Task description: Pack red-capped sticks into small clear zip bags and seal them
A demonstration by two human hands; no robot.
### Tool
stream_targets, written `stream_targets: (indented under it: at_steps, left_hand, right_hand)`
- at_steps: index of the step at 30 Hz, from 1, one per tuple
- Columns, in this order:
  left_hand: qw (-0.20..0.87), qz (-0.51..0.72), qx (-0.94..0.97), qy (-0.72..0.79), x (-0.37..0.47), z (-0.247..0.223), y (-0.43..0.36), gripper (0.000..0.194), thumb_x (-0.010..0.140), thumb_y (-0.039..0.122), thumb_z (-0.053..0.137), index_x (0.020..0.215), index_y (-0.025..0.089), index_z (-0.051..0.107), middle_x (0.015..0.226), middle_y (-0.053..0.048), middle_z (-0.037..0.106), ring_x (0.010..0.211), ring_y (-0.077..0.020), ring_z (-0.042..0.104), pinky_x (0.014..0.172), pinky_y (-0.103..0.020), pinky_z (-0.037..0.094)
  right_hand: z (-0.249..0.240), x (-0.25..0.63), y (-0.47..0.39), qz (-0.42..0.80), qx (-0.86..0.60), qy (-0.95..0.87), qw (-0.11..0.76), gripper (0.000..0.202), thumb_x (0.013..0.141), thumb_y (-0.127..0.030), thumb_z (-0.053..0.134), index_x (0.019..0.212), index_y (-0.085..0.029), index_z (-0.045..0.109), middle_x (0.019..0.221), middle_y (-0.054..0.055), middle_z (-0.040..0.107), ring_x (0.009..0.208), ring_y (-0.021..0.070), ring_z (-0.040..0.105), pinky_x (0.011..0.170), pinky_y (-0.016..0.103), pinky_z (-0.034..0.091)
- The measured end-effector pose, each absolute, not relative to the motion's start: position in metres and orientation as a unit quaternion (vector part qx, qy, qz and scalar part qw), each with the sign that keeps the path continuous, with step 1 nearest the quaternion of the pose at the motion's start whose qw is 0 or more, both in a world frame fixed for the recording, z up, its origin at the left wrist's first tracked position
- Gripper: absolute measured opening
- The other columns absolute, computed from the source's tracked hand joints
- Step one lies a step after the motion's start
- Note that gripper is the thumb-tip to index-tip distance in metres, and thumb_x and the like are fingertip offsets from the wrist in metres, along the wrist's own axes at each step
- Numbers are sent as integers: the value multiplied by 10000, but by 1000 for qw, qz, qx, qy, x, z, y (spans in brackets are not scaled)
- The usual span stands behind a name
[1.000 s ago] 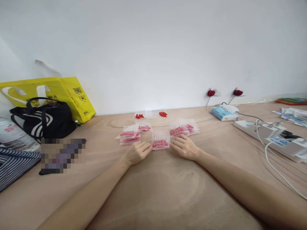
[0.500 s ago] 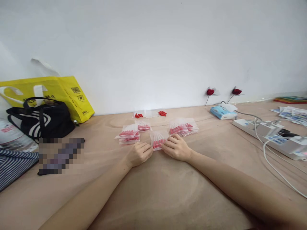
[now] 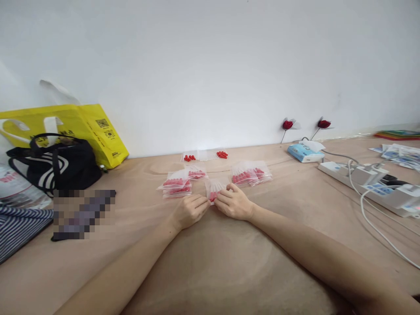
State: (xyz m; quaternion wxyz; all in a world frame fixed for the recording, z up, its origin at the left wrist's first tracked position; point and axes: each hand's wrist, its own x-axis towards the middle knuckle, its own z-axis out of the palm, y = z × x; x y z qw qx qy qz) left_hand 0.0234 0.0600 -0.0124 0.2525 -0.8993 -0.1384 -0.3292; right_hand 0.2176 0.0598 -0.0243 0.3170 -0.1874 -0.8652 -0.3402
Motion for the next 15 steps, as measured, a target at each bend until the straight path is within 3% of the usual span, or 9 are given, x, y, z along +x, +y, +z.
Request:
stream_targets:
  at_steps: [10,15]
  left_hand:
    - [193,-351,-902,-159,14,-17,63,116,803,111,495,747,139,593,688,-34,638,589,-123,563,516,-227,448]
    - [174,-350,-903,-178,13,-20,65,115,810,137,505,750,150,602,691,-23,640,589,-114,568,515,-216,443]
  right_hand:
    - [-27,259,61,-368,-236,-859,266,205,834,-98,407,690,-141,546,637,16,514,653,118,386,634,297,230]
    - [-27,260,59,-362,-266,-851,273,246,829,-121,415,599,-151,498,600,11,482,631,122,374,630,292,232]
